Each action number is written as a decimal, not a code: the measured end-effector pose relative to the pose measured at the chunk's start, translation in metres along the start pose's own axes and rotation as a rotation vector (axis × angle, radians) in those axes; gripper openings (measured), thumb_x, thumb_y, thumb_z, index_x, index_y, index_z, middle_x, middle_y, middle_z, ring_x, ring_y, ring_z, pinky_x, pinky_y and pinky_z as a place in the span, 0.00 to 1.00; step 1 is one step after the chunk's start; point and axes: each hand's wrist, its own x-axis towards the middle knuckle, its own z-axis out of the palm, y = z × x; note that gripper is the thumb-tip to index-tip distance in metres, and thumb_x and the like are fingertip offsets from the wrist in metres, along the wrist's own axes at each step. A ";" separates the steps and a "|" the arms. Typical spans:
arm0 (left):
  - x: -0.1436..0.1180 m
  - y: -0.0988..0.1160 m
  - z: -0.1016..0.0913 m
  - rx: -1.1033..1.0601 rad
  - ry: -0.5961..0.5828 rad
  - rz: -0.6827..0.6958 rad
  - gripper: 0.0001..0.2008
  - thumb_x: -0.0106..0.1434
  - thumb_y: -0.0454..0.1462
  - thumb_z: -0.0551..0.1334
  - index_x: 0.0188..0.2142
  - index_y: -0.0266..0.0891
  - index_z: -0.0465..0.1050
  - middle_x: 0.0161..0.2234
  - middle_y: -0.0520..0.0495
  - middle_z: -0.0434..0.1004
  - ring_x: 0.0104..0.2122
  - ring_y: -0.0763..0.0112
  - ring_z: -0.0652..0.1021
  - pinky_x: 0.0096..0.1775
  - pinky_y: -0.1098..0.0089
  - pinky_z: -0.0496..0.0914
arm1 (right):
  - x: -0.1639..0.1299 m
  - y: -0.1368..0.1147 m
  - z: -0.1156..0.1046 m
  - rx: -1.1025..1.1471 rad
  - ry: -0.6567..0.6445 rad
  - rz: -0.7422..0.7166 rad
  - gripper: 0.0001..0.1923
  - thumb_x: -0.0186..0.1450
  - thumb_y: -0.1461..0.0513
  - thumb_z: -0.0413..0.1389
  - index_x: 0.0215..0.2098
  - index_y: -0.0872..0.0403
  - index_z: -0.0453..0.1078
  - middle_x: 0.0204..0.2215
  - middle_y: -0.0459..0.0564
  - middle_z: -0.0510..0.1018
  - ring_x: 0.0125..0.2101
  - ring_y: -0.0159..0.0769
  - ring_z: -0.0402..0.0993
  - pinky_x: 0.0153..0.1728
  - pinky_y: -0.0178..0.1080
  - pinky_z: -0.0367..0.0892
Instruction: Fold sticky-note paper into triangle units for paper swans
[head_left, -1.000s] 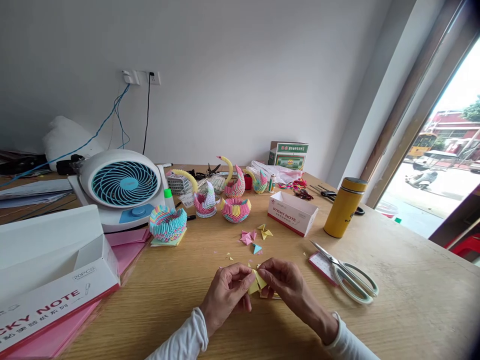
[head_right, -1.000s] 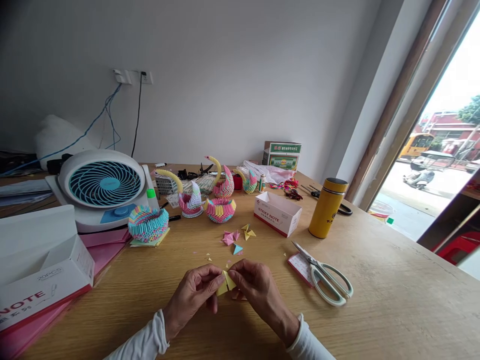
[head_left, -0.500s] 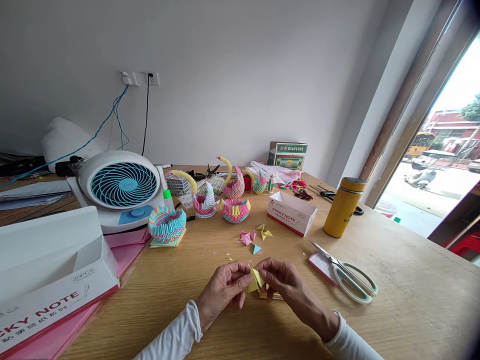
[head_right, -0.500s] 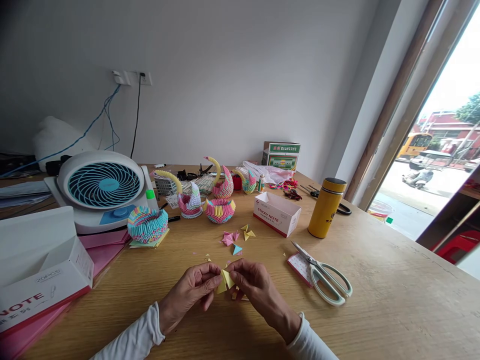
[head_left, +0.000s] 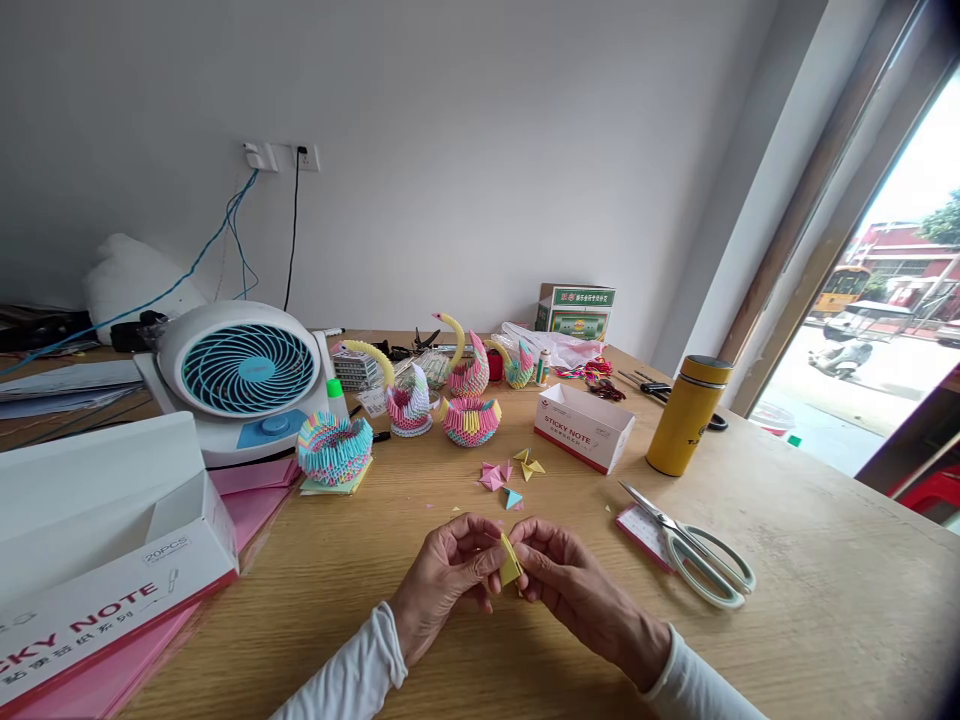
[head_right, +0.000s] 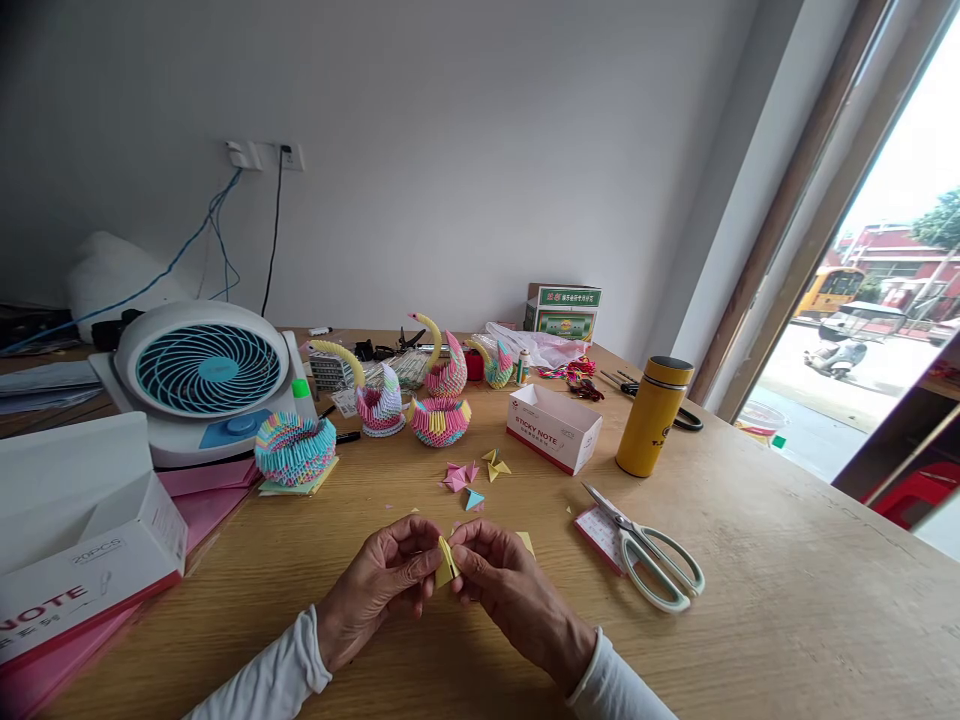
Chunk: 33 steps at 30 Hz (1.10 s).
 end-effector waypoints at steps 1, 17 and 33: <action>0.000 0.000 0.000 -0.010 0.002 -0.006 0.18 0.48 0.41 0.74 0.35 0.36 0.74 0.23 0.53 0.75 0.20 0.77 0.73 0.20 0.77 0.69 | 0.000 0.000 0.000 0.008 -0.003 0.000 0.12 0.58 0.58 0.66 0.35 0.57 0.74 0.27 0.45 0.75 0.24 0.23 0.68 0.26 0.26 0.60; -0.003 -0.005 0.005 -0.121 0.099 0.004 0.18 0.46 0.42 0.75 0.31 0.34 0.73 0.20 0.53 0.75 0.19 0.78 0.73 0.20 0.79 0.67 | -0.003 0.003 0.018 0.004 0.050 -0.025 0.15 0.59 0.54 0.65 0.35 0.56 0.72 0.26 0.46 0.75 0.25 0.27 0.68 0.27 0.29 0.63; -0.004 -0.004 0.005 0.210 0.144 0.283 0.14 0.52 0.43 0.70 0.33 0.36 0.73 0.27 0.50 0.73 0.24 0.72 0.74 0.18 0.75 0.70 | 0.004 0.010 0.007 -0.357 0.228 -0.208 0.20 0.52 0.49 0.67 0.29 0.57 0.72 0.19 0.45 0.73 0.18 0.27 0.65 0.20 0.31 0.58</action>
